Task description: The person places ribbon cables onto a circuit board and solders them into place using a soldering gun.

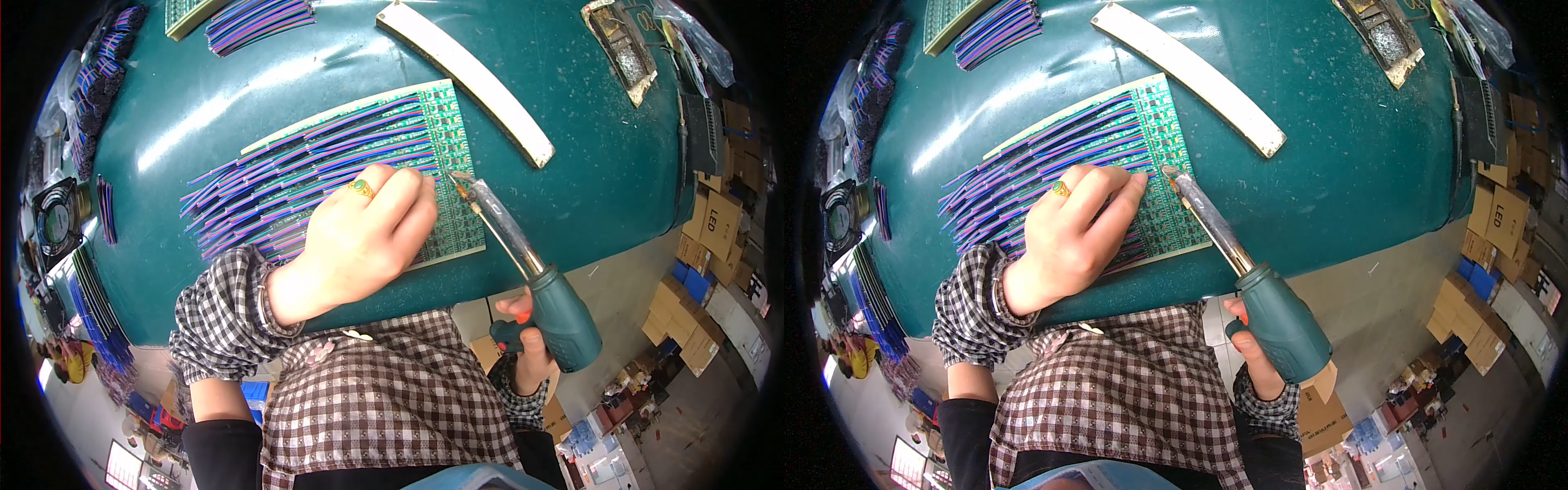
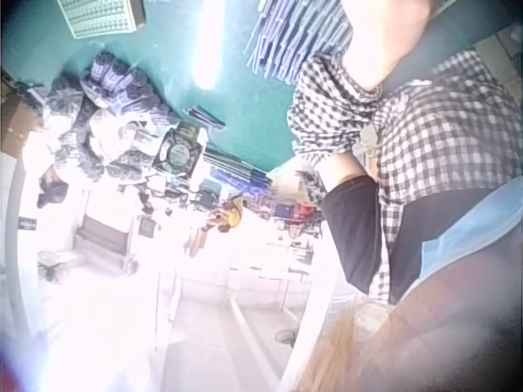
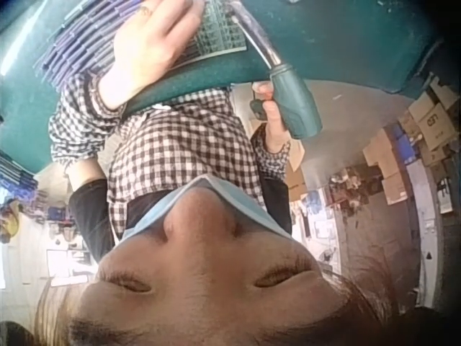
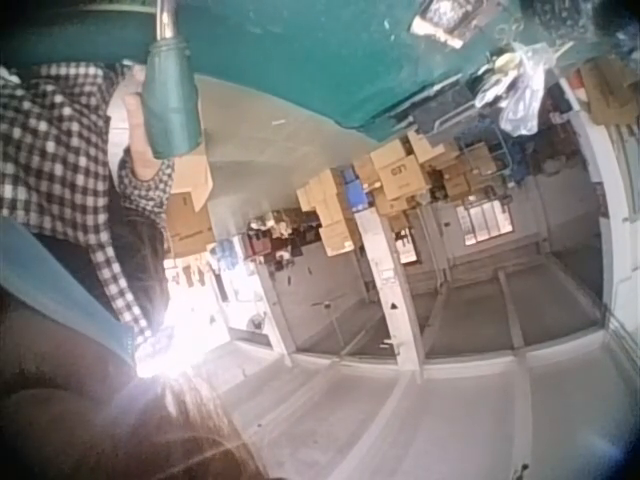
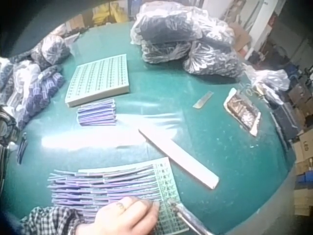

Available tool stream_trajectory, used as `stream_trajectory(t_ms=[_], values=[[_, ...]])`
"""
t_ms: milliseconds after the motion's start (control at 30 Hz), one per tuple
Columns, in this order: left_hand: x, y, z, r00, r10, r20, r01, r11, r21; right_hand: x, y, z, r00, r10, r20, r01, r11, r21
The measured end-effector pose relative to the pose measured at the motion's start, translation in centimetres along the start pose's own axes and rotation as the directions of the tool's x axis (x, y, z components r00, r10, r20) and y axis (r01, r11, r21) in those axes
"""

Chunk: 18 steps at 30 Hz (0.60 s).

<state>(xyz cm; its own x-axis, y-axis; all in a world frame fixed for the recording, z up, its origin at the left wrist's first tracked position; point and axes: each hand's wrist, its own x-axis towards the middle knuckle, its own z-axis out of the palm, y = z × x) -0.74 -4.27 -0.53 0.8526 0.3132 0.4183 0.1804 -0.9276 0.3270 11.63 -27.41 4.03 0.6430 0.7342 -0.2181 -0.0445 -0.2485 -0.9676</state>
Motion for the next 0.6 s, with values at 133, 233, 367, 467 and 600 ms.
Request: stream_trajectory(t_ms=[133,233,367,467,600], values=[[0.3,0.6,-0.9,0.994,-0.072,0.084,0.076,0.996,-0.047,0.0,0.1,0.0,1.000,0.002,0.011,-0.003,1.000,0.019],[0.2,0.4,-0.6,0.995,-0.073,0.067,0.077,0.995,-0.055,0.0,0.0,0.2,1.000,0.014,0.011,-0.015,0.999,0.045],[-0.1,0.1,0.1,1.000,-0.011,-0.017,0.011,1.000,0.000,0.1,0.2,0.2,1.000,-0.001,0.021,0.000,0.999,0.044],[0.0,0.1,0.1,1.000,-0.010,-0.010,0.010,1.000,0.004,0.0,0.3,0.3,1.000,-0.002,0.020,0.001,0.999,0.038],[0.0,0.0,0.2,1.000,0.000,-0.024,0.000,1.000,0.006,0.1,0.1,0.4,1.000,0.007,0.017,-0.008,0.999,0.040]])
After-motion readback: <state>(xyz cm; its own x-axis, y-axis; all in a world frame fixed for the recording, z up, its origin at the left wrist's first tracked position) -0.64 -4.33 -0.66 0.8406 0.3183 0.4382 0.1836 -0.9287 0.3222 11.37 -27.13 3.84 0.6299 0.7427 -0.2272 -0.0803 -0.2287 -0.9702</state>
